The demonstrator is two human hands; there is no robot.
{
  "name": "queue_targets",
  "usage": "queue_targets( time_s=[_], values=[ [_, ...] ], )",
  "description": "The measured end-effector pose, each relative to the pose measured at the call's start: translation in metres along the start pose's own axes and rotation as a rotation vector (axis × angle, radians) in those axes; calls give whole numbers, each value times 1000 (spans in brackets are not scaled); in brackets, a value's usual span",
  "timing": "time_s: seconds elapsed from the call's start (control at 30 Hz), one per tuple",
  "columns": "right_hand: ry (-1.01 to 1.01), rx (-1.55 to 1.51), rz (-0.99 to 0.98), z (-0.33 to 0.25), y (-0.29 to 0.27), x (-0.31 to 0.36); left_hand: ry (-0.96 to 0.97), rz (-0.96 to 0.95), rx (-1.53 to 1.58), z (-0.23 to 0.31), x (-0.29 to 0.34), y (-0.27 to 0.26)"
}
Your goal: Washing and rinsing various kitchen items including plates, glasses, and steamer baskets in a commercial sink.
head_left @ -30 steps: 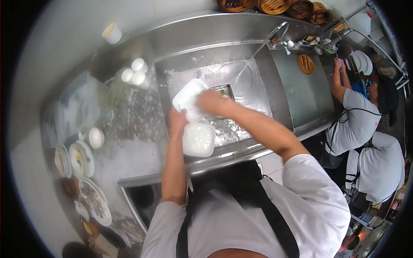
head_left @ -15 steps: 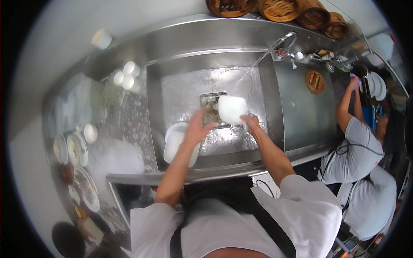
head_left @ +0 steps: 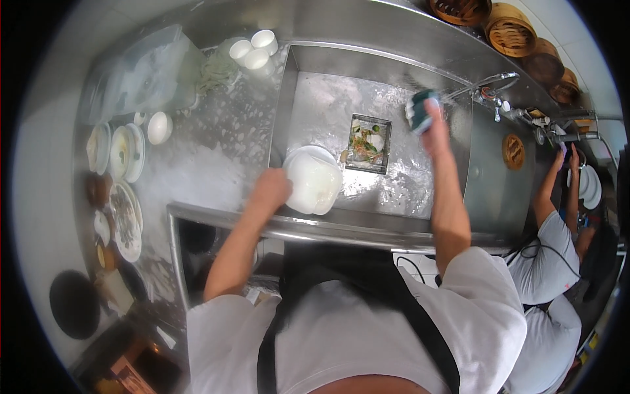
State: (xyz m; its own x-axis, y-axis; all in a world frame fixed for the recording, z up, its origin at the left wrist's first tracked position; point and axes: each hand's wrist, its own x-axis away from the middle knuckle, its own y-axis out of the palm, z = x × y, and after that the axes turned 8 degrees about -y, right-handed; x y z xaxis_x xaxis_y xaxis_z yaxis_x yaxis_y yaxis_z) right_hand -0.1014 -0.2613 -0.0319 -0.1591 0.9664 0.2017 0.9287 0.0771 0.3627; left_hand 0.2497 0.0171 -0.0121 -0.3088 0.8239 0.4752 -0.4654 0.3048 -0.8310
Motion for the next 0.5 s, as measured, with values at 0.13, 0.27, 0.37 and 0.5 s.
queue_targets(
  time_s=[0.13, 0.27, 0.37, 0.5],
  values=[
    [-8, 956, -34, 81, 181, 133, 44, 165, -8, 22, 2, -36],
    [29, 1142, -298, 85, 218, 134, -99, -88, 890, 27, -19, -22],
    [-121, 1299, -301, 72, 182, 96, -46, -334, 1109, 71, -27, -16],
    [-62, 1074, -694, 35, 196, 101, -68, -408, 1237, -4, -89, 25]
  ],
)
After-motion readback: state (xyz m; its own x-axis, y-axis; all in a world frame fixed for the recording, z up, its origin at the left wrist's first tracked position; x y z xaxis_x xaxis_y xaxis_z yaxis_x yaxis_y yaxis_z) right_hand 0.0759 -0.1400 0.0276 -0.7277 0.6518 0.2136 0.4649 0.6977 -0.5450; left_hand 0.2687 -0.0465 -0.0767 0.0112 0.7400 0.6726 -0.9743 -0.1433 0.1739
